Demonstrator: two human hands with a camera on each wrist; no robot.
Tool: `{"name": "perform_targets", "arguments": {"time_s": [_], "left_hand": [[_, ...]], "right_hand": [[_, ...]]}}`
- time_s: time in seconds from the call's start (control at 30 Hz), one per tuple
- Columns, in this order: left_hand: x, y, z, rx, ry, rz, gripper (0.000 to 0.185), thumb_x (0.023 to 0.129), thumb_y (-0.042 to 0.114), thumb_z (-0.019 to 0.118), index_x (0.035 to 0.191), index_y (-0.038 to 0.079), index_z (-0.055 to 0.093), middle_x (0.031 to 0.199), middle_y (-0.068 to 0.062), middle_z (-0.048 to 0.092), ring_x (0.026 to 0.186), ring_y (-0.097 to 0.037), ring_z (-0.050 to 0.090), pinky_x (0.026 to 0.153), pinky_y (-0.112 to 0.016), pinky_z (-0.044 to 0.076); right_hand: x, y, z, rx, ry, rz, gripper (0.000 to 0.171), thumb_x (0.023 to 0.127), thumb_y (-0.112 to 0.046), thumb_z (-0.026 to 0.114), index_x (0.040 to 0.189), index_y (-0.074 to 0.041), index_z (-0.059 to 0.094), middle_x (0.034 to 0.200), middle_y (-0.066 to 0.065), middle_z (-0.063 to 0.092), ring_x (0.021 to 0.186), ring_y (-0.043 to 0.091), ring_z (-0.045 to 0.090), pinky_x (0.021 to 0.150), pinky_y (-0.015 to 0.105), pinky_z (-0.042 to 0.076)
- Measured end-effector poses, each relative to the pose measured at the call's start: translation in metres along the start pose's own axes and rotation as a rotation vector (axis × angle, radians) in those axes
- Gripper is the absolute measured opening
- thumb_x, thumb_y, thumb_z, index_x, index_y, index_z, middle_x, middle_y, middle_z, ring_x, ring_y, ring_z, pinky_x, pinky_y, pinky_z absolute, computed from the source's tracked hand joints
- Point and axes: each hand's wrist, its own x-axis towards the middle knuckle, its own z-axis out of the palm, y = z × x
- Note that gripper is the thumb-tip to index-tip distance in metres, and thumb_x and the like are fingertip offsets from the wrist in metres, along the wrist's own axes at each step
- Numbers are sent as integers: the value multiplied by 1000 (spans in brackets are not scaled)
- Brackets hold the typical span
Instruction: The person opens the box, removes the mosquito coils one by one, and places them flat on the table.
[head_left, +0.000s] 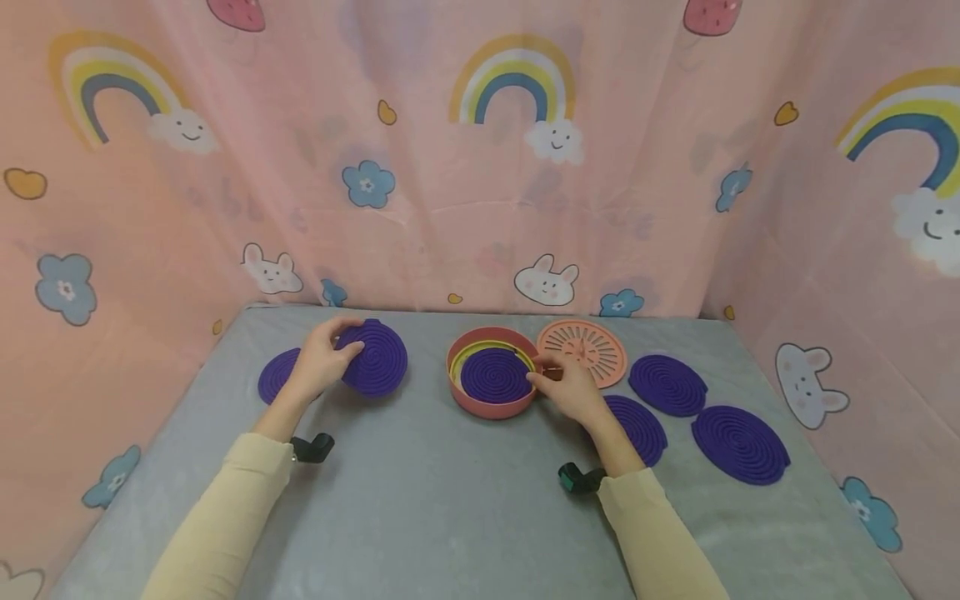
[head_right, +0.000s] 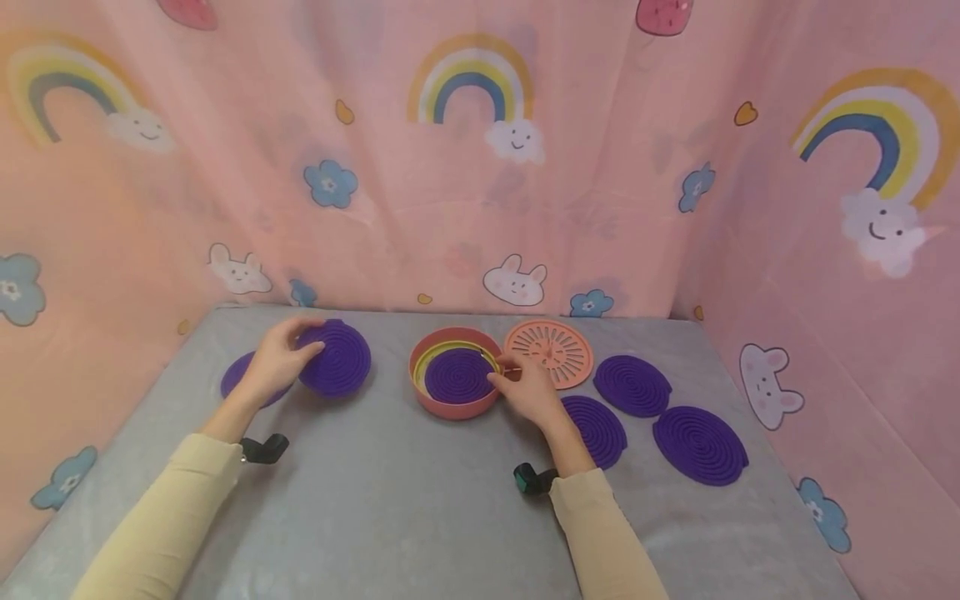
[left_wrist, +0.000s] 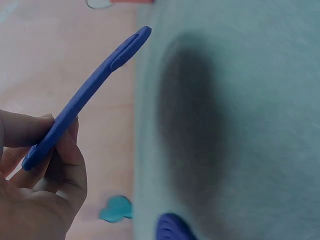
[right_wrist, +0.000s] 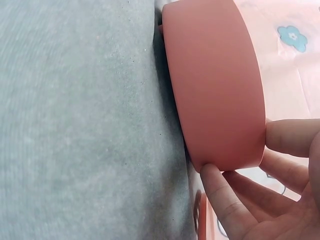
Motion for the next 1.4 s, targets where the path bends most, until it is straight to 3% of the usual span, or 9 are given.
{"name": "perform_targets", "arguments": {"time_s": [0.3, 0.43, 0.7, 0.87, 1.1, 1.4], "left_hand": [[2, -29, 6, -65, -7, -166, 38, 94, 11, 59, 131, 9, 52, 146, -16, 39, 137, -38, 29, 108, -55, 25], [3, -35, 9, -101, -32, -205, 39, 94, 9, 58, 132, 7, 51, 147, -18, 36, 138, -39, 27, 109, -57, 22], [5, -42, 13, -23, -89, -278, 39, 94, 12, 57, 133, 6, 50, 144, -24, 36, 133, -44, 30, 106, -60, 25], [8, -46, 16, 75, -86, -269, 38, 94, 14, 59, 130, 5, 52, 137, -29, 43, 127, -46, 37, 102, -60, 31], [11, -46, 22, 193, -60, -207, 36, 92, 8, 60, 126, 1, 54, 134, -31, 46, 126, -48, 40, 101, -60, 33], [17, -43, 21, 277, -99, -155, 34, 92, 5, 56, 125, -1, 54, 129, -29, 50, 121, -45, 45, 99, -57, 37]], "right_hand": [[0, 1, 0, -12, 4, -4, 39, 91, -30, 65, 125, -11, 60, 121, 8, 61, 108, 27, 59, 87, 44, 50], [0, 2, 0, -7, 6, -8, 39, 91, -30, 66, 124, -10, 60, 120, 8, 62, 107, 27, 59, 86, 44, 50], [-1, 1, 0, -4, 6, 8, 39, 90, -31, 66, 124, -11, 60, 121, 8, 61, 108, 27, 58, 87, 44, 50], [-1, 0, 1, -6, 6, 8, 39, 91, -30, 66, 124, -11, 60, 121, 8, 61, 108, 27, 58, 87, 44, 50], [-1, 1, 1, -10, 7, 14, 38, 90, -30, 66, 124, -12, 60, 122, 8, 61, 109, 27, 59, 87, 44, 50], [0, 2, 1, -1, 3, 12, 39, 91, -30, 66, 124, -11, 60, 123, 9, 60, 109, 28, 59, 88, 44, 50]]}}
